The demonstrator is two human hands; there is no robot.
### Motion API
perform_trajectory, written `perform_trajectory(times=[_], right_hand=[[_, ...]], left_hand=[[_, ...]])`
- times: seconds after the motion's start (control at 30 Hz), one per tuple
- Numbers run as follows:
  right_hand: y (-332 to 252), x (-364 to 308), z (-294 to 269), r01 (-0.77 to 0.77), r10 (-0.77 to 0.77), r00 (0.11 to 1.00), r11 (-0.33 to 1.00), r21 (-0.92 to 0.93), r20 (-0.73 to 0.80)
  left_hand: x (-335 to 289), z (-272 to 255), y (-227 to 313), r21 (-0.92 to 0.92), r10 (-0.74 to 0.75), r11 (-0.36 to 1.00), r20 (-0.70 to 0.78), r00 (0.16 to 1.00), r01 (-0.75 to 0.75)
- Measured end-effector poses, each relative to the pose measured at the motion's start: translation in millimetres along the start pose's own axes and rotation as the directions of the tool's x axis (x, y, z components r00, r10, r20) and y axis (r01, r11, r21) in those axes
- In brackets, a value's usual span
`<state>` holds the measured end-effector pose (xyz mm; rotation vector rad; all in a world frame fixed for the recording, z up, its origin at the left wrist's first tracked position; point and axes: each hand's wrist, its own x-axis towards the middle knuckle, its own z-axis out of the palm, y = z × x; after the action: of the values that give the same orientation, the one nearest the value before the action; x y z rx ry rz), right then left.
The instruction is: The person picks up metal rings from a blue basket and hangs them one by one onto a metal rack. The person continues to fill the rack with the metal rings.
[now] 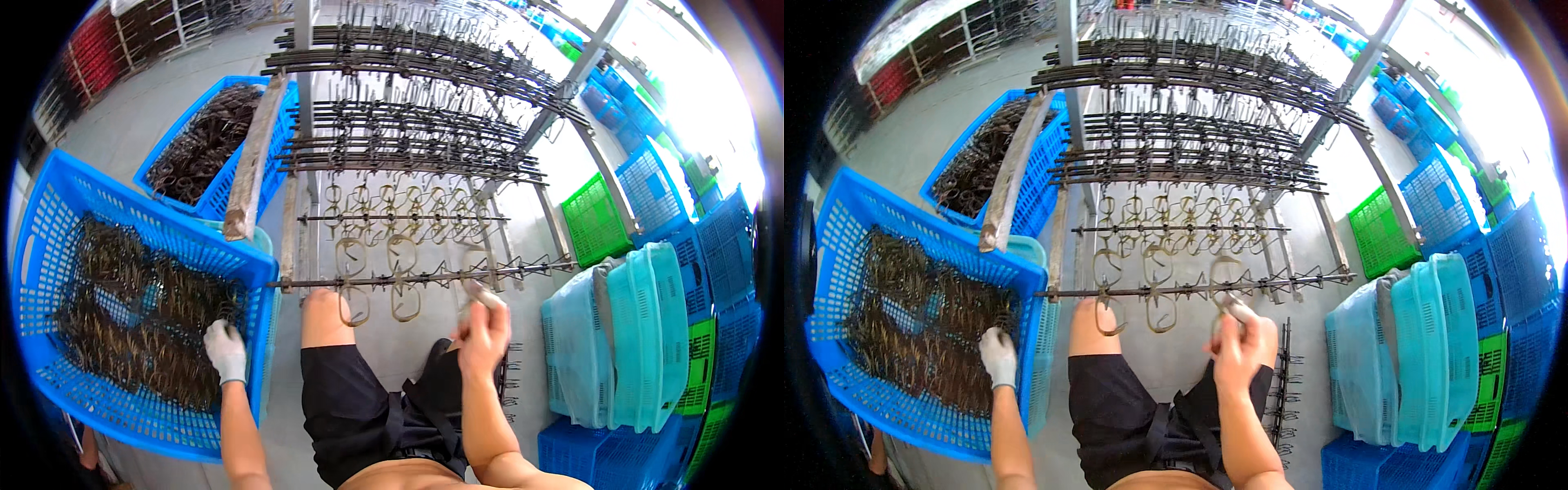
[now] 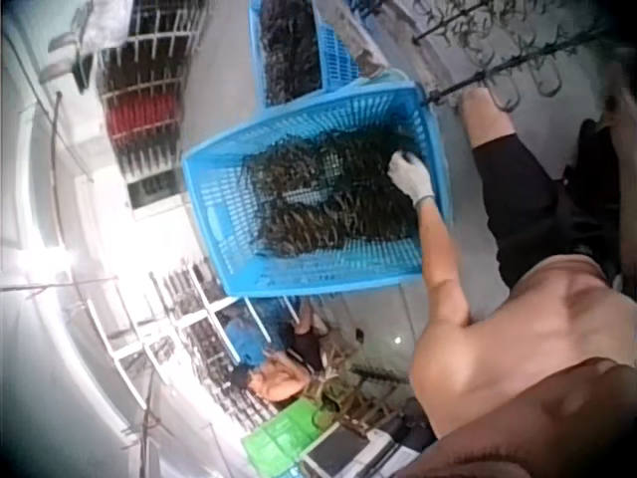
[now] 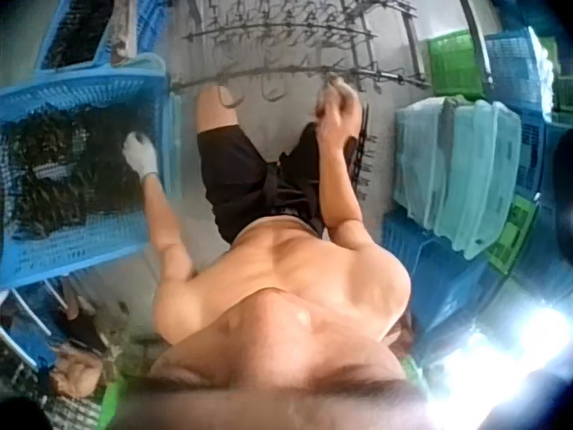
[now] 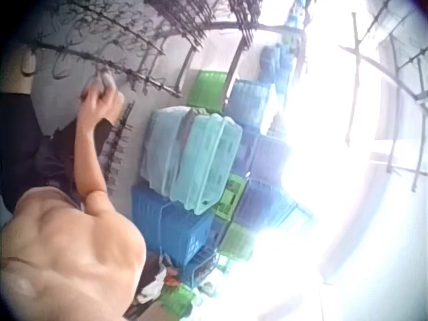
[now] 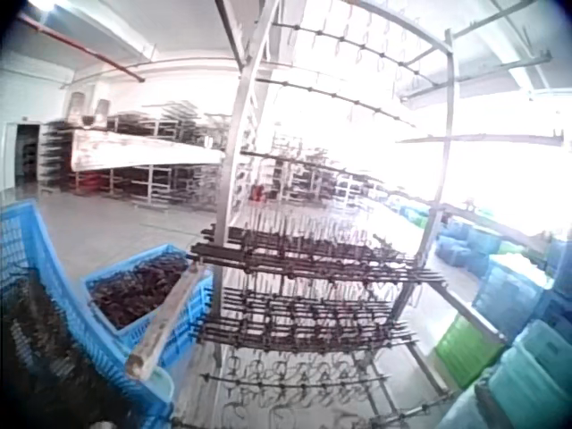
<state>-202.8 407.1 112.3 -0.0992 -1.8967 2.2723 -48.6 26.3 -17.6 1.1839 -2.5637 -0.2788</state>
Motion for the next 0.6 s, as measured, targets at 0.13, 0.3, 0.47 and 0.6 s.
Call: perform_trajectory(times=[0.13, 0.3, 0.47, 0.6], right_hand=[[27.8, 14.8, 12.1, -0.245, 0.249, 0.965, 0.968, 0.062, -0.078], [10.5, 34.9, 28.9, -0.261, 0.26, 0.965, 0.962, -0.075, -0.03], [43.3, 39.0, 22.2, -0.186, 0.187, 0.98, 0.982, 0.023, -0.073], [45.8, 36.3, 20.7, -0.076, 0.069, 0.996, 0.99, -0.119, -0.062]], left_hand=[[2.2, -30.2, 20.9, -0.4, 0.112, 0.888, -0.29, 0.95, -0.227], [-16.3, -58.4, 40.9, -0.734, 0.135, 0.677, 0.063, 0.989, -0.046], [-28.3, -28.9, 30.6, -0.694, 0.197, 0.718, 0.139, 0.97, -0.047], [-33.8, -34.0, 34.5, -0.732, 0.164, 0.68, 0.102, 0.981, -0.037]])
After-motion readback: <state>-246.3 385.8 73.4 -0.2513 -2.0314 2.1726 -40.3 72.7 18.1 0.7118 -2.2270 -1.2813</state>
